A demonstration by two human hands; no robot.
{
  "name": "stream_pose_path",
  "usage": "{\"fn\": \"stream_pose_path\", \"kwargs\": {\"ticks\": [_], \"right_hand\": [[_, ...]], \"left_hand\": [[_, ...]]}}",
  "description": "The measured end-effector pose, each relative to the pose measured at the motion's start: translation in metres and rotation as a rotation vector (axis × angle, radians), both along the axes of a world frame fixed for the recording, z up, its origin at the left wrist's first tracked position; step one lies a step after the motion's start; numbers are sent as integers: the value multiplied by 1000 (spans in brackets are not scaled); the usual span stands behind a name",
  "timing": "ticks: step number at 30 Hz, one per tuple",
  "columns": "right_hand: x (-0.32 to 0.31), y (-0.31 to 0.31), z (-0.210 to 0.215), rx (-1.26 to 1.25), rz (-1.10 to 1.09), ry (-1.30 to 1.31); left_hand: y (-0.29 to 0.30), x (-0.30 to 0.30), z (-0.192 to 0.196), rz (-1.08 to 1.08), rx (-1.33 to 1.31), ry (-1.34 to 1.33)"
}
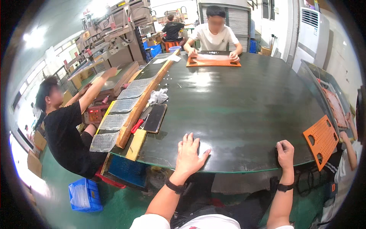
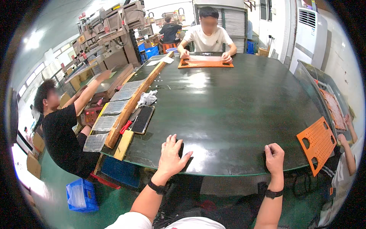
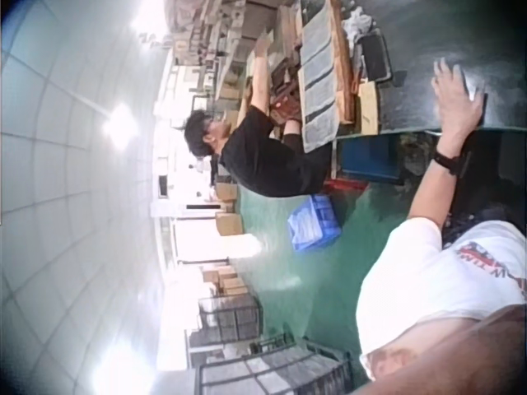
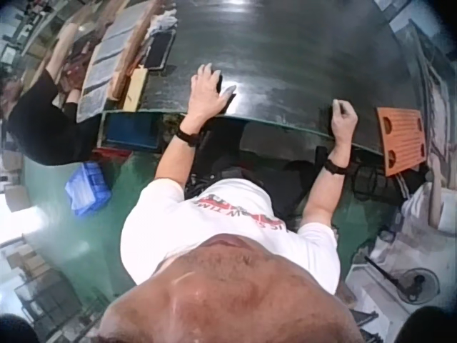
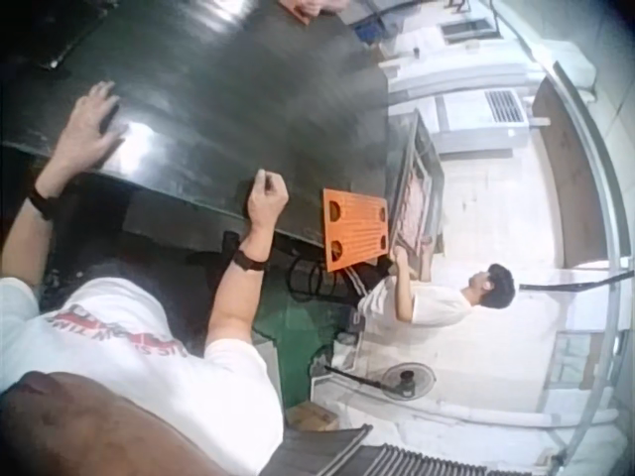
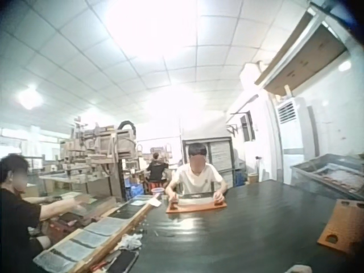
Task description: Assembling electronic components by placing them into an alignment jig and inspecting the result.
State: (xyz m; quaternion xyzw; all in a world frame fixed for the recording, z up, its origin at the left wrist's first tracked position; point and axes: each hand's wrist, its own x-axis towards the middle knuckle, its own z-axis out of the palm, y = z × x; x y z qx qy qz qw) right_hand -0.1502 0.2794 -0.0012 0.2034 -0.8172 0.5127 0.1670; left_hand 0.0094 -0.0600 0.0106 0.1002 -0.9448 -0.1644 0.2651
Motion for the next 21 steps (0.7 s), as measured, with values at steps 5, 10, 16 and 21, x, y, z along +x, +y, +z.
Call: {"fn": "stream_pose_path", "kwargs": {"ticks": [5, 10, 16, 21], "right_hand": [[2, 1, 3, -1, 6, 1], [0, 2, 1, -20, 16, -14], [-4, 4, 0, 18, 13, 30], [-2, 6, 1, 7, -1, -6]], "left_hand": [[0, 0, 1, -4, -14, 2], [1, -1, 4, -4, -23, -18], [3, -1, 7, 2, -15, -33], [7, -1, 7, 7, 13, -87]]}}
